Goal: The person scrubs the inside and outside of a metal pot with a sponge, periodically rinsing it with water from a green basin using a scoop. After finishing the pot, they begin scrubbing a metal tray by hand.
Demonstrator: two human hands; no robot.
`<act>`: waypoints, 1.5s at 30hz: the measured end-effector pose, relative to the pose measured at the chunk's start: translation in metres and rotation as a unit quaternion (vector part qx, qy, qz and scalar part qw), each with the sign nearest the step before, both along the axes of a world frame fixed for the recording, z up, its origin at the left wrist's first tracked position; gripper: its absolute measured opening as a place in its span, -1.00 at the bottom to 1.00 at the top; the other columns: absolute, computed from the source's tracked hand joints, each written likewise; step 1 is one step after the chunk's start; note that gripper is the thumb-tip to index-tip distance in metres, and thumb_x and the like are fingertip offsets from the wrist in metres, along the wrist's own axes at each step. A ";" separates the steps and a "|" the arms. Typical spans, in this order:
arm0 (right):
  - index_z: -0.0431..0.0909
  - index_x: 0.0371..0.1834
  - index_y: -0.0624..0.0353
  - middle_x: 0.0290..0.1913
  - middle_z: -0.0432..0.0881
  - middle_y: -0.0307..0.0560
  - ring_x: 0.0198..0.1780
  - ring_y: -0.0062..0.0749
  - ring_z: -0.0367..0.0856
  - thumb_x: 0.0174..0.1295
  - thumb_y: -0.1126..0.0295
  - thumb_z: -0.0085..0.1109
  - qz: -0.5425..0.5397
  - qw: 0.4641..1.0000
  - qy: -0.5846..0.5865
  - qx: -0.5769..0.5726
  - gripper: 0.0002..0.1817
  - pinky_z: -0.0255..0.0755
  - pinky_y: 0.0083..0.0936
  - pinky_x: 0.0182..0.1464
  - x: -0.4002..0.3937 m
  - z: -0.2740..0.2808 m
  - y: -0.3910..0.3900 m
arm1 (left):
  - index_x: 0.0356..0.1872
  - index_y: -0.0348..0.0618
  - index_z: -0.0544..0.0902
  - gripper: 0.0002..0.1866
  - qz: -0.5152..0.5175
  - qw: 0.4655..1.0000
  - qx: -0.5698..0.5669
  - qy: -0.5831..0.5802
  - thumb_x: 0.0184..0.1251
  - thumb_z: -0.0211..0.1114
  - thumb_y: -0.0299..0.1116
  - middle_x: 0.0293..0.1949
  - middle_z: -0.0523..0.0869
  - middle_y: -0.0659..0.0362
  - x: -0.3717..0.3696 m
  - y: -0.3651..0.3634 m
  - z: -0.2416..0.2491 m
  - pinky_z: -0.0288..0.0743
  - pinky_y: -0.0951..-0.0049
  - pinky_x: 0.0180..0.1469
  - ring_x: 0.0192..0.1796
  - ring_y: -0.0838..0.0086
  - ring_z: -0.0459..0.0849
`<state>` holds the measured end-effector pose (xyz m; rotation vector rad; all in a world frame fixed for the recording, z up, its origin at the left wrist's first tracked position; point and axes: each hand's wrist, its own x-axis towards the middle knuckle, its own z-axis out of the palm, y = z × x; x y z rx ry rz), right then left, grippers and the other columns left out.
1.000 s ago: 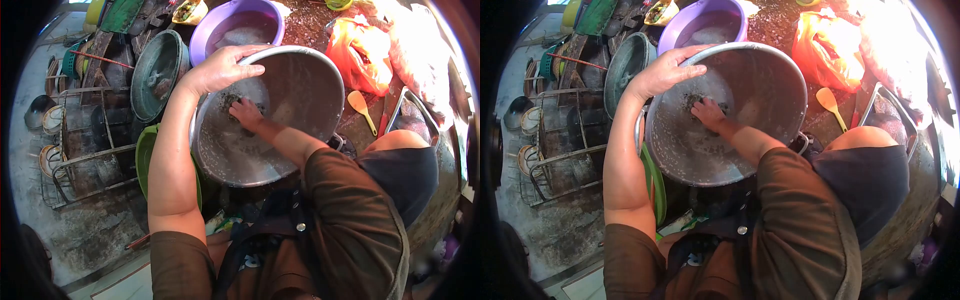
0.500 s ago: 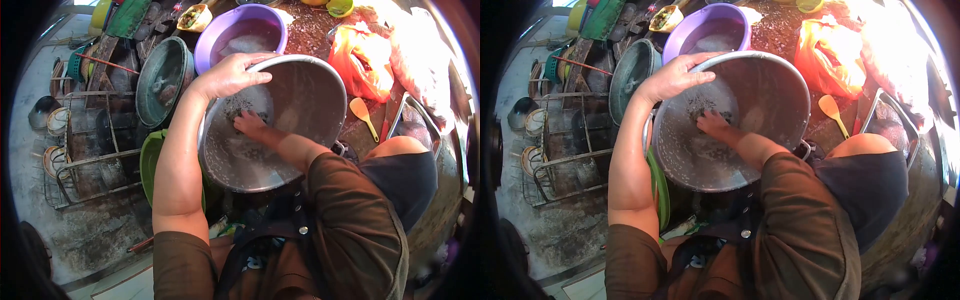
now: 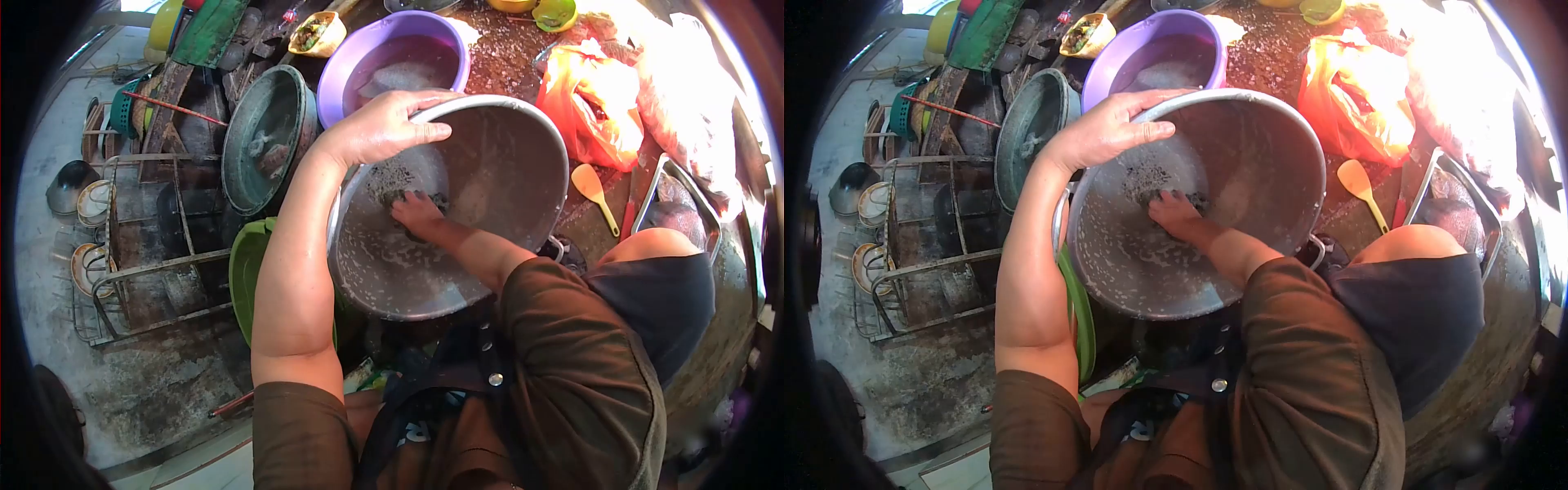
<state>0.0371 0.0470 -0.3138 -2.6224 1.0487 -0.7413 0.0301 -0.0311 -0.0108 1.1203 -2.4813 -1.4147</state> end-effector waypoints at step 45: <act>0.28 0.27 0.20 0.24 0.38 0.15 0.29 -0.03 0.27 0.21 0.14 -0.07 -0.456 0.668 -0.477 0.345 -0.42 0.04 -0.29 0.33 0.000 0.043 -0.104 | 0.25 -0.29 0.42 -0.49 0.028 0.999 0.023 0.031 0.29 0.26 -0.37 0.14 0.55 0.16 -0.020 0.009 0.003 0.28 0.52 0.24 0.15 0.57 0.45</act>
